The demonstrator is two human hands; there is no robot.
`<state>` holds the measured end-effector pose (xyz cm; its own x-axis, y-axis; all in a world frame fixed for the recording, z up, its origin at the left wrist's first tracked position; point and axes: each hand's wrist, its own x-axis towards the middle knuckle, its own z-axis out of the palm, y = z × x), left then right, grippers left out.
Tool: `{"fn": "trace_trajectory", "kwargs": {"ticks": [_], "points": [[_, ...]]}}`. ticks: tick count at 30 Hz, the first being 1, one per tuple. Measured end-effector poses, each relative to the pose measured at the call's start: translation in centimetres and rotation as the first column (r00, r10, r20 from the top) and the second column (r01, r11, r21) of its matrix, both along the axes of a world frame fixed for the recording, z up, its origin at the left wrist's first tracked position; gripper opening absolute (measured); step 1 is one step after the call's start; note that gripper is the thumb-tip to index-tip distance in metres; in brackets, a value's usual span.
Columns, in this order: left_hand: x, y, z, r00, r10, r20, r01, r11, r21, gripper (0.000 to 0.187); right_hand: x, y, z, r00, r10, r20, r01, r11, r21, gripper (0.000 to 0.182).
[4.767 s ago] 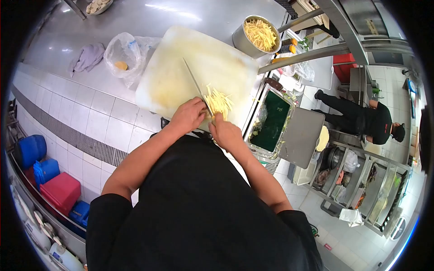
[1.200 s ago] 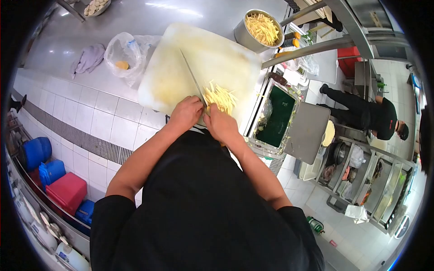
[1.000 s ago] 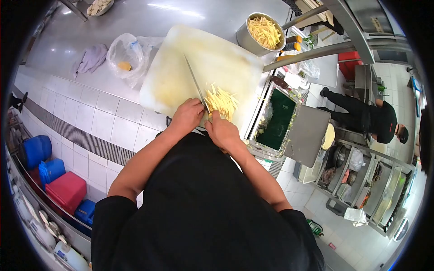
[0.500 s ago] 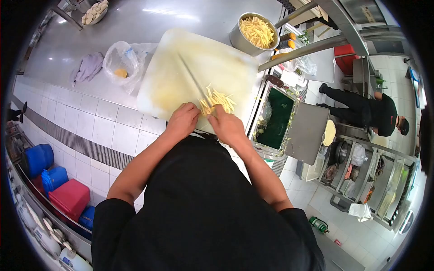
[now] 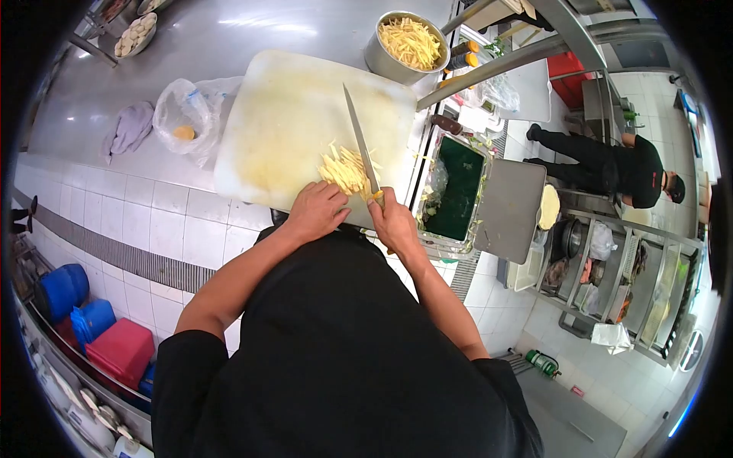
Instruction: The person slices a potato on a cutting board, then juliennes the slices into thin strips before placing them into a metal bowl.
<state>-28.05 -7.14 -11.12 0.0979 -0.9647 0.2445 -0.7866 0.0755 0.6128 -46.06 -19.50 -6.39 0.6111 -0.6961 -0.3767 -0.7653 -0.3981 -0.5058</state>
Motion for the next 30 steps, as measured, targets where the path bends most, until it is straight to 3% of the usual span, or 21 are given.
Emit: {"fn": "trace_trajectory", "kwargs": {"ticks": [5,8,11,15,17,19,21,23,30], "points": [[-0.3,-0.2,-0.2,0.998,0.048,0.031,-0.048,0.999,-0.024,0.021,0.2,-0.2,3.5,0.998,-0.047,0.048,0.046,0.999,0.025,0.039],[-0.4,-0.2,0.0,0.998,0.061,0.006,-0.061,0.998,-0.030,0.020,0.2,0.2,2.8,0.994,-0.076,0.082,0.074,0.997,0.033,0.040],[-0.3,-0.1,0.0,0.998,0.065,0.008,-0.065,0.998,-0.013,0.019,0.2,0.2,-0.3,1.000,0.005,-0.025,-0.004,1.000,0.019,0.041],[-0.1,0.1,-0.7,0.988,0.087,-0.131,-0.084,0.996,0.028,0.022,0.9,-0.2,3.8,0.997,0.010,-0.079,-0.007,0.999,0.044,0.042],[-0.2,0.4,0.6,0.971,0.230,-0.068,-0.238,0.959,-0.152,0.036,0.0,-0.1,3.3,0.998,0.057,0.004,-0.057,0.997,-0.056,0.044],[0.0,-0.2,2.3,0.983,0.181,0.016,-0.175,0.969,-0.173,0.043,-0.5,0.0,2.8,0.983,0.159,0.089,-0.138,0.969,-0.202,0.051],[-0.5,-1.1,2.8,0.986,0.131,0.099,-0.110,0.975,-0.194,0.049,-0.4,0.4,2.6,0.983,0.165,0.082,-0.143,0.965,-0.220,0.050],[-1.2,-1.8,2.4,0.991,0.035,0.131,-0.032,0.999,-0.024,0.052,-0.3,0.5,2.6,0.983,0.169,0.074,-0.147,0.959,-0.241,0.049],[-0.5,-3.5,1.3,0.967,0.070,0.245,-0.078,0.997,0.024,0.057,-3.5,0.7,3.4,0.989,0.145,0.028,-0.137,0.973,-0.186,0.044]]}}
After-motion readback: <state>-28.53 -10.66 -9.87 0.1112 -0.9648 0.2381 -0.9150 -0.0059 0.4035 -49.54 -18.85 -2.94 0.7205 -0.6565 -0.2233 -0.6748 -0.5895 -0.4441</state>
